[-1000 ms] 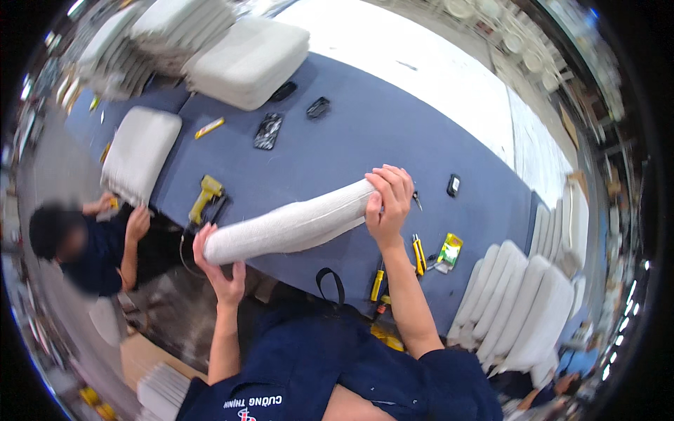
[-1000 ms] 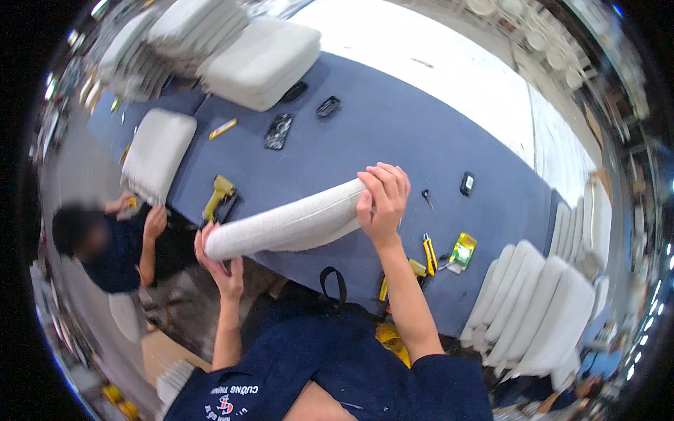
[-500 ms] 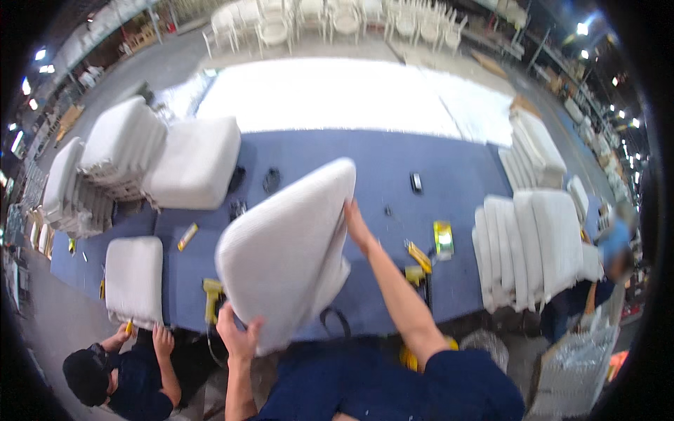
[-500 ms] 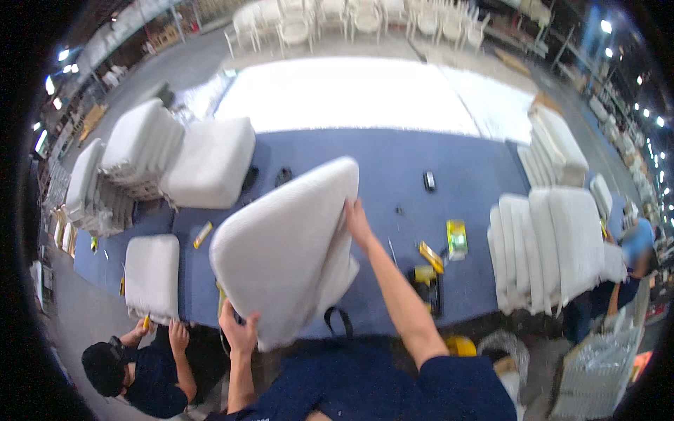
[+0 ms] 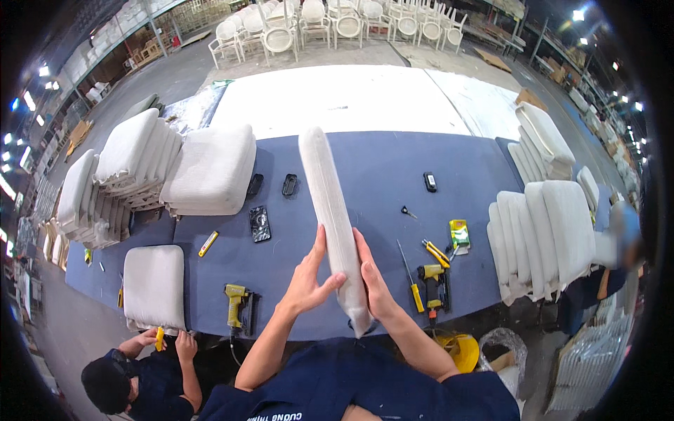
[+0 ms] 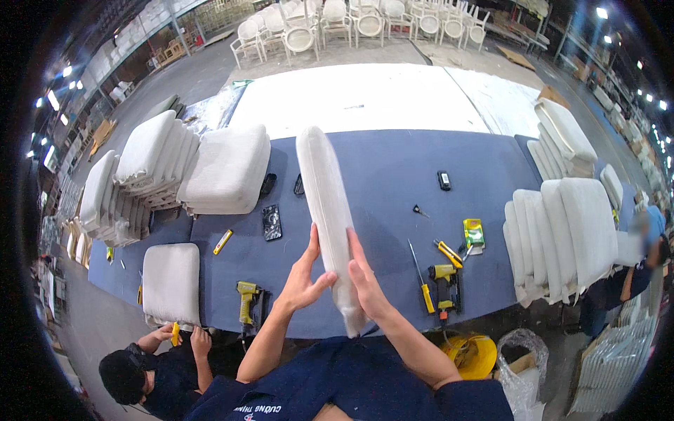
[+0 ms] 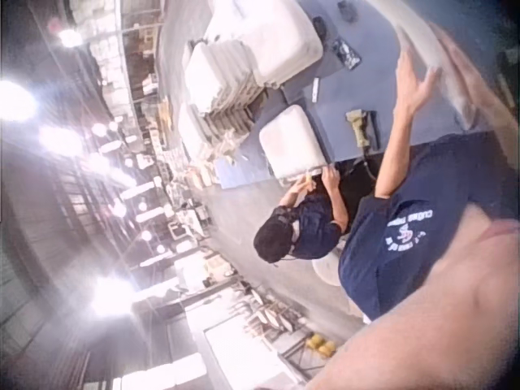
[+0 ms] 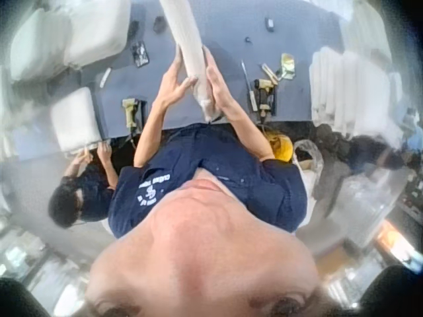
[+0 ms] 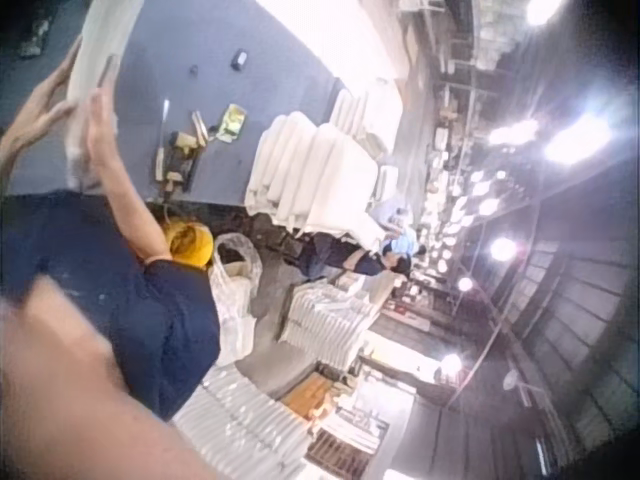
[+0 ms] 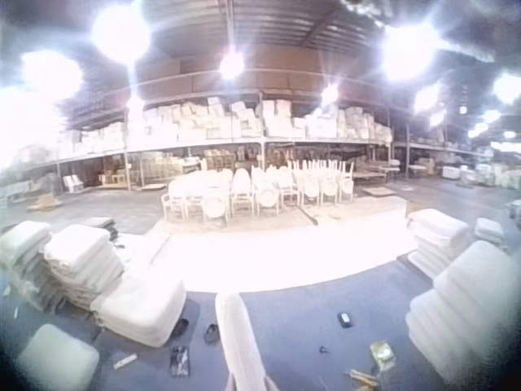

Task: The person covers a chair cushion with fabric, smooths it by hand, and secures it using a staple gun. They then use a screwdriver to tuck and adjust the fabric edges for a neat finish.

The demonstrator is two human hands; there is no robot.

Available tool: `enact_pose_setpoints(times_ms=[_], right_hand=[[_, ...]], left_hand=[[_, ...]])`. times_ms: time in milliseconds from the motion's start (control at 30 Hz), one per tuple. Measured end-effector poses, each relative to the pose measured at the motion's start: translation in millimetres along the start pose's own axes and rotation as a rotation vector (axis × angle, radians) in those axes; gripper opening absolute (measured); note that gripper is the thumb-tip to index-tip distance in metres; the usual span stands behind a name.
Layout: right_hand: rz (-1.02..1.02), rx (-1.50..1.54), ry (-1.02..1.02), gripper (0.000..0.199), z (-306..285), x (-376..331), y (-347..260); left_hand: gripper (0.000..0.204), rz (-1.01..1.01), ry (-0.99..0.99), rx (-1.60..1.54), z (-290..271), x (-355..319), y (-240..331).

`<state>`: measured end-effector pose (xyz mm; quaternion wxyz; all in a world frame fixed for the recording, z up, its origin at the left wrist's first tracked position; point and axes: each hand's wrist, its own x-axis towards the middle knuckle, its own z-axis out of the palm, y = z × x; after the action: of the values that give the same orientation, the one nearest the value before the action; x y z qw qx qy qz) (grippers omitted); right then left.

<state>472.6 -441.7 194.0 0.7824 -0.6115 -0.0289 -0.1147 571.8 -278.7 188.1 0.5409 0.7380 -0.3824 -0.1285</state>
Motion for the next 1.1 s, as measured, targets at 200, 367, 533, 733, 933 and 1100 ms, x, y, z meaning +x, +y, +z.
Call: enact_pose_setpoints(times_ms=[200, 367, 533, 733, 933, 1100], right_hand=[[-0.109, -0.299, 0.018, 0.076, 29.8, 26.8, -29.3], [-0.270, -0.447, 0.304, 0.072, -18.5, 51.3, 2.7], [-0.192, -0.311, 0.273, 0.079, -44.5, 43.7, -2.1], [-0.274, -0.631, 0.354, 0.039, -51.7, 19.0, 1.1], [-0.301, -0.686, 0.483, 0.017, -40.1, 27.2, -6.0], [-0.138, -0.271, 0.540, 0.021, -33.8, 44.6, 12.2]], left_hand=[[0.106, 0.115, 0.011, -0.051, 8.0, 20.9, -7.7], [0.112, 0.220, -0.079, -0.038, 18.5, 30.9, -17.4], [0.087, 0.227, 0.069, 0.114, 54.1, 48.3, -41.1], [0.064, 0.264, 0.361, 0.046, 66.6, 50.2, -51.4], [0.084, 0.255, 0.319, 0.117, 58.7, 43.4, -44.2], [0.101, 0.258, 0.262, 0.198, 54.7, 48.0, -41.3]])
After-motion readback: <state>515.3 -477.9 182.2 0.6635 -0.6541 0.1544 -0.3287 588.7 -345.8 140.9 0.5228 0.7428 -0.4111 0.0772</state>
